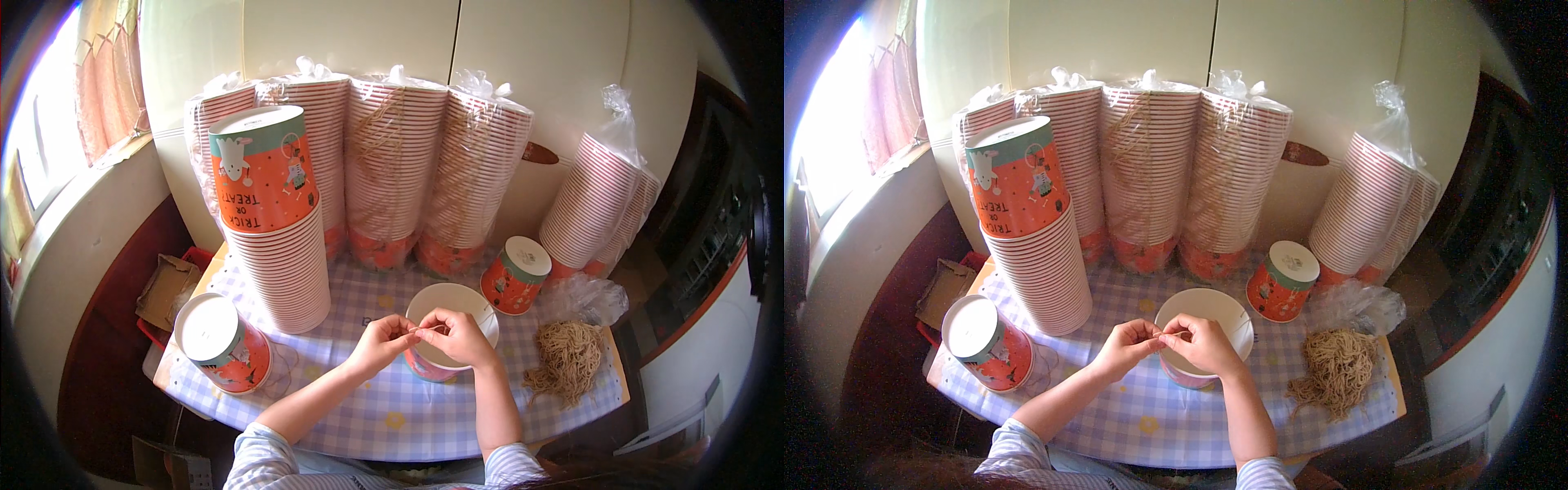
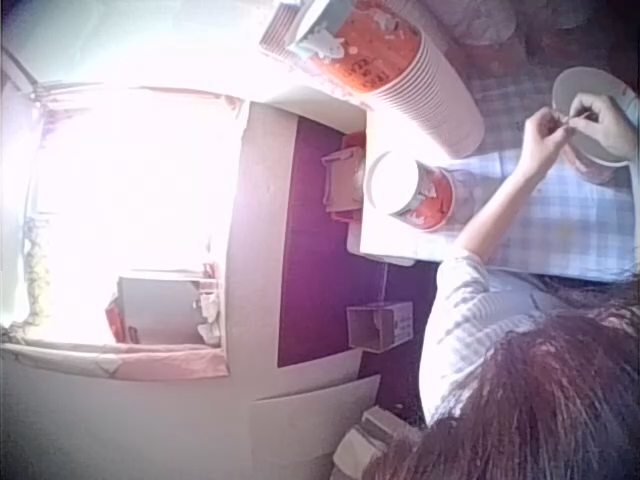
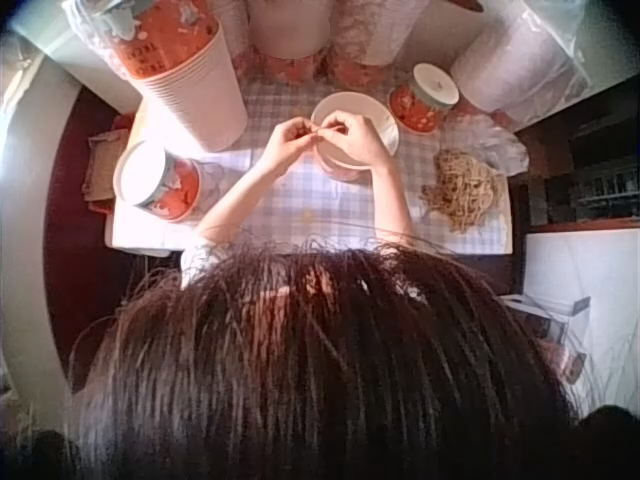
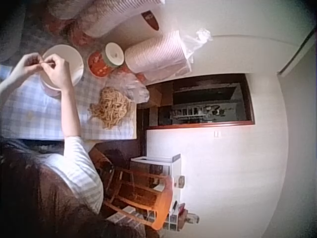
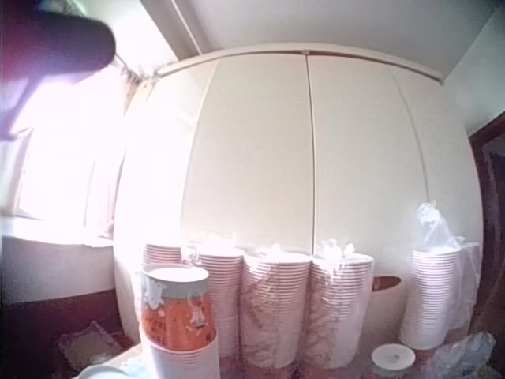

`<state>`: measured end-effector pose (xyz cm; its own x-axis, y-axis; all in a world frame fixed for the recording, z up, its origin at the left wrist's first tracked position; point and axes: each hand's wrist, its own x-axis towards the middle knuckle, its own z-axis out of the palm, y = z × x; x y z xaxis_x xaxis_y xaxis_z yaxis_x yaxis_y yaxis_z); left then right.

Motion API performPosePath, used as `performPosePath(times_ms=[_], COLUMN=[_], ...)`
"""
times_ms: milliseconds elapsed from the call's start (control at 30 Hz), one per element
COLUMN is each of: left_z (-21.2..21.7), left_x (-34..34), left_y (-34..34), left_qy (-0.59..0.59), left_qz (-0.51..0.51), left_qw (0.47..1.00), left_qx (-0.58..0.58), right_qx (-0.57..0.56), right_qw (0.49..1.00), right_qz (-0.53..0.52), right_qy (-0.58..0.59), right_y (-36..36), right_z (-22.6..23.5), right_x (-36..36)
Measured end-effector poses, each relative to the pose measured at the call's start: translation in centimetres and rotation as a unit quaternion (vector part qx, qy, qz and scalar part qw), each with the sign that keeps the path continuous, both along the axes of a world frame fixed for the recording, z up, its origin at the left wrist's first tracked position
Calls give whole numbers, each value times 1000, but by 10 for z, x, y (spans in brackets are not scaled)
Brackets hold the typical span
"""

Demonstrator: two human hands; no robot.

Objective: Attaching elastic strings to paper cups for packaging.

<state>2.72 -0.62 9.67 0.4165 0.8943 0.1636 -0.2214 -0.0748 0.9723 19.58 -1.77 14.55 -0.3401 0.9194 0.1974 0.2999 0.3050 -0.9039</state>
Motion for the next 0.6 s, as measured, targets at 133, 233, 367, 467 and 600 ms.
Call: performPosePath(times_ms=[133,233,367,467,600], left_z=[0,3,0,2,6], left_x=[-1,-1,-2,-3,-3], left_y=[0,-1,0,0,-2], left_qy=[-13,-60,-68,-61,-59], left_qz=[-13,-30,-40,-43,-44], left_qw=[999,995,993,993,995], left_qx=[-27,-72,-93,-94,-73], right_qx=[15,32,50,40,38], right_qw=[1000,999,998,999,999], right_qz=[0,1,14,-13,-10], right_qy=[-2,-3,-26,0,18], right_y=[-2,-3,-3,-2,1], right_z=[5,7,9,6,4], right_x=[-1,0,1,2,2])
